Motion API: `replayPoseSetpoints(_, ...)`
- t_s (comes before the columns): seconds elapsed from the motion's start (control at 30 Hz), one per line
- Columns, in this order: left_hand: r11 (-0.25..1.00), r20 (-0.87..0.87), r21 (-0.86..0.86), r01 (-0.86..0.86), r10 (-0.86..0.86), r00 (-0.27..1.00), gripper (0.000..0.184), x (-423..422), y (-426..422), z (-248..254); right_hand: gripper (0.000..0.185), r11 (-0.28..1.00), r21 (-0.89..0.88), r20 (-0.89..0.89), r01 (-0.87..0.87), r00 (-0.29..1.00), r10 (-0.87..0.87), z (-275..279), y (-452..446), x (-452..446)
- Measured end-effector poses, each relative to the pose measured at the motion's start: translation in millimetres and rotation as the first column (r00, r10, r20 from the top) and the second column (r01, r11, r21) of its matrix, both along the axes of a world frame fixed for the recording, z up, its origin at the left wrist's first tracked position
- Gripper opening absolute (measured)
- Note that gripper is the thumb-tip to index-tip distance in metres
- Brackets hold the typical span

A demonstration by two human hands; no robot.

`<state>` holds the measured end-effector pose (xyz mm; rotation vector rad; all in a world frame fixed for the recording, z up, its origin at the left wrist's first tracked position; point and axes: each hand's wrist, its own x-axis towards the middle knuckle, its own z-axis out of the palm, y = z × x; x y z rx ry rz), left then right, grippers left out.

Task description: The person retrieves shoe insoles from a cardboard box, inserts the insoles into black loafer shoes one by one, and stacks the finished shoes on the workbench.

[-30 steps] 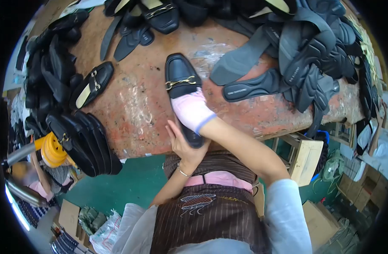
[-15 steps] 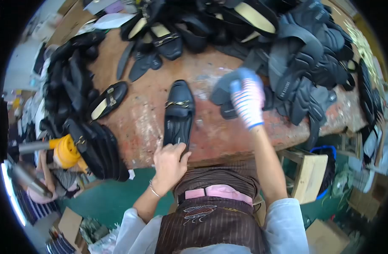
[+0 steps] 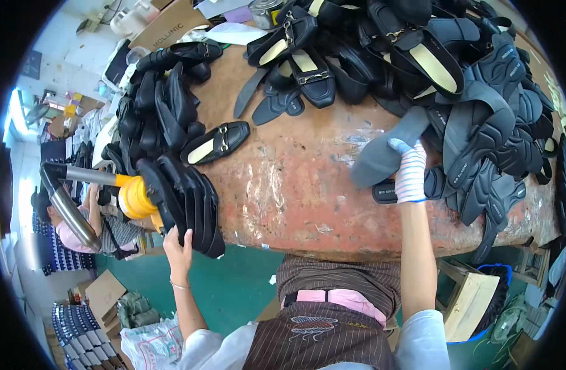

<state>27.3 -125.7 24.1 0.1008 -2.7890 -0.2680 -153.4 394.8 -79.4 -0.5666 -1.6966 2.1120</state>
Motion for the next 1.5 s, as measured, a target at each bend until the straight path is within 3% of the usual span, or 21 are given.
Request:
replayPoseSetpoints(0.03, 0.998, 0.029, 0.021, -0.051, 0.051, 0.998, 0.027, -3, 8, 6, 0.072, 0.934, -0.329, 0.019, -0.138, 0.988, 0.152, 23, -3, 8)
replayPoseSetpoints(0.07, 0.993, 0.059, 0.047, -0.108, 0.105, 0.993, 0.028, -3, 20, 11, 0.073, 0.747, -0.616, -0.017, -0.249, 0.953, 0.304, 42, -5, 15)
replayPoseSetpoints(0.13, 0.984, 0.077, 0.079, -0.160, 0.154, 0.985, 0.029, -5, 31, 8, 0.072, 0.701, -0.648, -0.051, -0.297, 0.936, 0.349, 58, -5, 26)
replayPoseSetpoints(0.2, 0.974, -0.032, -0.106, -0.202, 0.200, 0.979, 0.028, -2, 33, 4, 0.072, 0.578, -0.722, -0.121, -0.380, 0.892, 0.436, 65, -9, 41)
replayPoseSetpoints(0.23, 0.954, -0.091, -0.194, -0.227, 0.213, 0.973, 0.028, -7, 37, 4, 0.072, 0.582, -0.718, -0.130, -0.381, 0.895, 0.426, 66, -12, 47)
replayPoseSetpoints(0.27, 0.957, -0.101, -0.192, -0.218, 0.201, 0.974, 0.028, -14, 43, 4, 0.072, 0.555, -0.735, -0.159, -0.389, 0.895, 0.416, 68, -16, 53)
replayPoseSetpoints(0.37, 0.920, -0.509, -0.175, -0.350, 0.220, 0.832, 0.038, -35, 81, 13, 0.071, 0.506, -0.757, -0.228, -0.413, 0.893, 0.388, 63, -15, 72)
replayPoseSetpoints(0.4, 0.923, -0.519, -0.170, -0.346, 0.215, 0.828, 0.038, -46, 93, 18, 0.069, 0.507, -0.759, -0.220, -0.409, 0.894, 0.391, 58, -13, 79)
replayPoseSetpoints(0.47, 0.985, -0.589, -0.086, -0.150, 0.071, 0.805, 0.039, -81, 119, 30, 0.067, 0.505, -0.758, -0.220, -0.411, 0.892, 0.396, 47, -8, 89)
replayPoseSetpoints(0.5, 0.998, -0.625, -0.051, -0.046, 0.004, 0.780, 0.041, -100, 133, 35, 0.065, 0.428, -0.818, -0.220, -0.383, 0.897, 0.383, 41, -6, 93)
replayPoseSetpoints(0.57, 0.985, -0.416, 0.057, 0.163, -0.125, 0.901, 0.040, -147, 162, 41, 0.062, 0.262, -0.911, -0.215, -0.320, 0.907, 0.362, 33, 0, 98)
replayPoseSetpoints(0.7, 0.907, -0.392, 0.053, 0.417, -0.365, 0.844, 0.037, -263, 222, 24, 0.060, 0.342, -0.892, -0.159, -0.296, 0.914, 0.374, 39, 1, 107)
replayPoseSetpoints(0.77, 0.809, -0.309, 0.192, 0.556, -0.488, 0.817, 0.036, -303, 255, 15, 0.060, 0.366, -0.889, -0.149, -0.276, 0.928, 0.340, 36, 3, 113)
replayPoseSetpoints(0.83, 0.736, -0.140, 0.155, 0.659, -0.644, 0.752, 0.037, -315, 298, 6, 0.058, 0.392, -0.888, -0.130, -0.240, 0.949, 0.287, 32, 6, 115)
replayPoseSetpoints(0.9, 0.726, -0.207, 0.031, 0.687, -0.668, 0.715, 0.038, -318, 342, -17, 0.060, 0.373, -0.897, -0.137, -0.236, 0.952, 0.273, 23, 7, 115)
replayPoseSetpoints(1.0, 0.735, -0.128, -0.078, 0.674, -0.678, 0.724, 0.038, -327, 368, -38, 0.062, 0.337, -0.905, -0.168, -0.260, 0.946, 0.278, 24, 8, 113)
replayPoseSetpoints(1.1, 0.785, -0.063, -0.074, 0.615, -0.619, 0.783, 0.035, -330, 372, -28, 0.068, 0.423, -0.879, -0.098, -0.221, 0.951, 0.292, 46, 6, 109)
replayPoseSetpoints(1.2, 0.870, 0.022, 0.001, 0.493, -0.493, 0.870, 0.029, -325, 347, -6, 0.071, 0.365, -0.904, -0.099, -0.221, 0.941, 0.323, 30, 14, 111)
replayPoseSetpoints(1.3, 0.868, -0.047, -0.118, 0.482, -0.489, 0.871, 0.030, -315, 318, 7, 0.073, 0.383, -0.894, -0.100, -0.232, 0.937, 0.334, 34, 18, 118)
replayPoseSetpoints(1.43, 0.883, 0.347, -0.318, 0.344, -0.229, 0.910, 0.029, -300, 281, 17, 0.073, 0.498, -0.833, -0.098, -0.239, 0.951, 0.292, 51, 25, 132)
replayPoseSetpoints(1.5, 0.862, 0.435, -0.385, 0.329, -0.144, 0.889, 0.028, -298, 262, 19, 0.073, 0.553, -0.799, -0.107, -0.236, 0.961, 0.256, 55, 28, 140)
